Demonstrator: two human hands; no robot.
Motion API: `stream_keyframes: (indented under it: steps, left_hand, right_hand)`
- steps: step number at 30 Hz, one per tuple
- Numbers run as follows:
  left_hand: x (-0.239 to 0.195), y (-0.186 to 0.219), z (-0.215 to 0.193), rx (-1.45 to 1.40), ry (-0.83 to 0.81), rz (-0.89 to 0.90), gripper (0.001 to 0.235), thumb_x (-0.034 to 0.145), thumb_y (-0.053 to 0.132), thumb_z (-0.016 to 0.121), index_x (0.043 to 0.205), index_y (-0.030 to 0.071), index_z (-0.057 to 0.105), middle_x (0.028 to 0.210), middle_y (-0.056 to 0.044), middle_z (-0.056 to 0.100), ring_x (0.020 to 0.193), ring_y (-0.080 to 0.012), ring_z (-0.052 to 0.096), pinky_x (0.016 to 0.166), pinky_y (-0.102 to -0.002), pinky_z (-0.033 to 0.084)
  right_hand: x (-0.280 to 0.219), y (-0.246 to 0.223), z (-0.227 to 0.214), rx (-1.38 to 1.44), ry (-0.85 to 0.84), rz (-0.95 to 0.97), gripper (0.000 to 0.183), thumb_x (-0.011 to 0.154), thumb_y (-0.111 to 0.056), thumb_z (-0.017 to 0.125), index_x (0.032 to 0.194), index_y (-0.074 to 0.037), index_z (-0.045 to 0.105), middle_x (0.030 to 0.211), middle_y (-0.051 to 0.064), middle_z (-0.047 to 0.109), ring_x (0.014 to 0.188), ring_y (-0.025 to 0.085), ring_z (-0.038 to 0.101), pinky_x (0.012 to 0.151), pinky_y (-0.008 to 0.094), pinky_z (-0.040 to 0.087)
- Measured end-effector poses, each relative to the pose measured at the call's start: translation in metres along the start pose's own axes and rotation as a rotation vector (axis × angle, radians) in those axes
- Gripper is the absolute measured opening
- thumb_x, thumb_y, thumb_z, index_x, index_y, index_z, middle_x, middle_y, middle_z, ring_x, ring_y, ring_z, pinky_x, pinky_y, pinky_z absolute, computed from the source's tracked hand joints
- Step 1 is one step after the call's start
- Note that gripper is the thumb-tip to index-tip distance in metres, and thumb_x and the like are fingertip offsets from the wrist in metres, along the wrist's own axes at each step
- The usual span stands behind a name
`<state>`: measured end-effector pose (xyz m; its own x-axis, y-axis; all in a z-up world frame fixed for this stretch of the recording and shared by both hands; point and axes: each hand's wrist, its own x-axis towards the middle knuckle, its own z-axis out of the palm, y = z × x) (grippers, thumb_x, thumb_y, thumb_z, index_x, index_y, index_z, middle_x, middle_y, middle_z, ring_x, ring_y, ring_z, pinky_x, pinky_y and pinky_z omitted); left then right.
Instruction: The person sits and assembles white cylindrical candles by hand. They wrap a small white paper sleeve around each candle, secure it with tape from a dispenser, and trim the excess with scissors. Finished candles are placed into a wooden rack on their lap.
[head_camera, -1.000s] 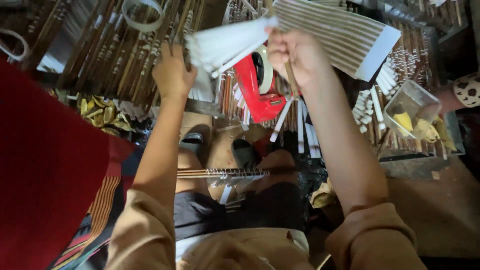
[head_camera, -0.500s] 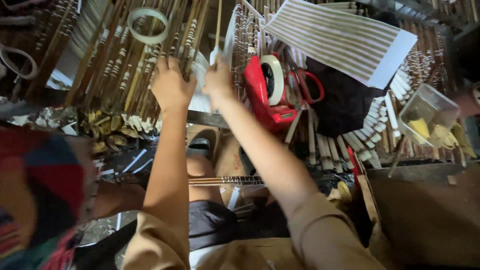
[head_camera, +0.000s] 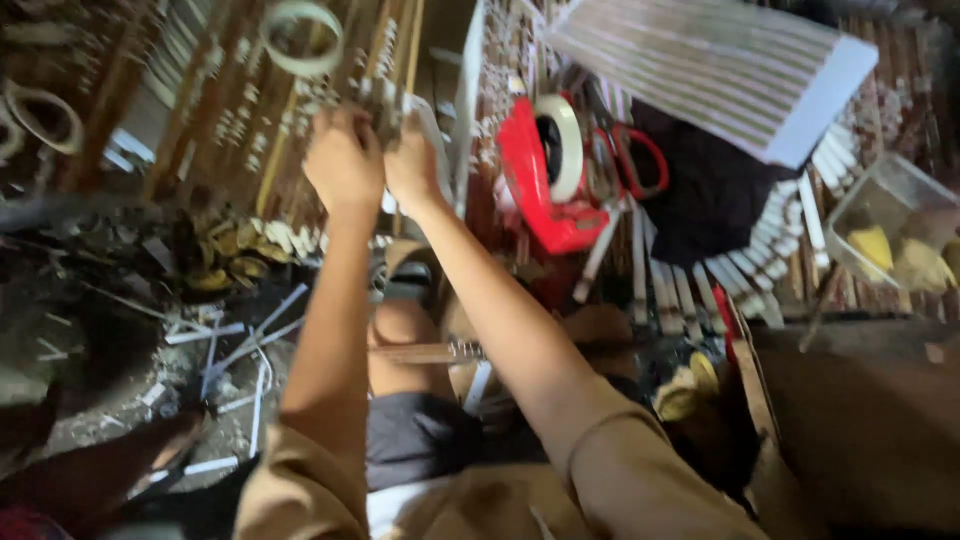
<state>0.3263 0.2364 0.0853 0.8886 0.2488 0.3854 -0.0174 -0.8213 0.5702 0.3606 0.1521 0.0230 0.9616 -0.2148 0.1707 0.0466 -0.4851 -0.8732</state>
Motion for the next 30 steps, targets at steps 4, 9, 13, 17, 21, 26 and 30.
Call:
stream_keyframes:
  steps: [4, 9, 13, 17, 21, 26, 30]
  left_hand:
    - [-0.022, -0.008, -0.021, -0.257, 0.147, 0.098, 0.009, 0.096, 0.015, 0.066, 0.105, 0.016, 0.066, 0.108, -0.011, 0.058, 0.102, -0.0496, 0.066, 0.082, -0.061, 0.057]
    - [-0.177, -0.049, -0.068, -0.573, 0.203, 0.14, 0.016, 0.114, 0.01, 0.053, 0.105, 0.001, 0.064, 0.092, -0.019, 0.064, 0.092, -0.0408, 0.067, 0.084, -0.046, 0.05]
    - [-0.286, -0.081, -0.031, -0.394, -0.288, -0.021, 0.029, 0.087, -0.008, 0.048, 0.109, 0.007, 0.056, 0.082, -0.021, 0.069, 0.082, -0.0516, 0.066, 0.077, -0.058, 0.051]
    - [-0.328, -0.103, 0.01, 0.391, -0.464, 0.393, 0.038, 0.09, 0.029, 0.06, 0.127, 0.027, 0.069, 0.112, 0.0, 0.078, 0.101, -0.0276, 0.075, 0.114, -0.071, 0.023]
    - [-0.331, -0.129, 0.064, 0.443, -0.622, 0.408, 0.015, 0.098, 0.037, 0.064, 0.112, 0.036, 0.069, 0.096, 0.007, 0.068, 0.074, -0.0215, 0.074, 0.059, -0.04, 0.061]
    - [-0.298, -0.057, -0.007, 0.422, -0.708, 0.384, 0.028, 0.093, 0.029, 0.066, 0.12, 0.026, 0.062, 0.103, -0.006, 0.072, 0.082, -0.0334, 0.077, 0.064, -0.051, 0.063]
    - [-0.296, -0.011, -0.06, 0.437, -0.577, 0.402, 0.024, 0.095, 0.036, 0.064, 0.119, 0.032, 0.065, 0.104, 0.0, 0.071, 0.076, -0.026, 0.077, 0.061, -0.044, 0.062]
  right_hand:
    - [-0.01, 0.01, -0.02, -0.102, -0.117, -0.104, 0.067, 0.091, -0.007, 0.047, 0.154, 0.007, 0.03, 0.147, 0.039, 0.048, 0.135, 0.049, 0.052, 0.12, 0.058, 0.038]
    - [-0.167, -0.053, -0.184, 0.593, -0.307, -0.349, 0.053, 0.11, -0.005, 0.056, 0.159, -0.007, 0.037, 0.155, 0.021, 0.045, 0.143, 0.036, 0.047, 0.12, 0.055, 0.039]
    - [-0.241, 0.056, -0.278, 0.306, -0.578, -0.356, 0.022, 0.099, -0.012, 0.061, 0.111, -0.007, 0.079, 0.082, 0.003, 0.077, 0.075, 0.017, 0.073, 0.075, 0.029, 0.06]
    - [-0.273, 0.209, -0.314, -0.52, -0.49, -0.104, 0.031, 0.098, -0.029, 0.065, 0.117, -0.008, 0.076, 0.113, 0.017, 0.07, 0.108, 0.038, 0.067, 0.087, 0.045, 0.057]
    - [-0.277, 0.243, -0.321, -0.803, -0.534, -0.127, 0.043, 0.101, -0.049, 0.062, 0.128, -0.016, 0.066, 0.124, 0.008, 0.049, 0.121, 0.035, 0.047, 0.095, 0.044, 0.051]
    - [-0.257, 0.268, -0.31, -0.892, -0.621, -0.007, 0.04, 0.091, -0.053, 0.069, 0.108, -0.018, 0.059, 0.119, 0.003, 0.047, 0.118, 0.029, 0.04, 0.096, 0.051, 0.033]
    - [-0.247, 0.199, -0.34, -0.719, -0.56, 0.009, 0.021, 0.087, -0.031, 0.075, 0.094, -0.016, 0.063, 0.094, 0.006, 0.064, 0.099, 0.03, 0.063, 0.088, 0.045, 0.048]
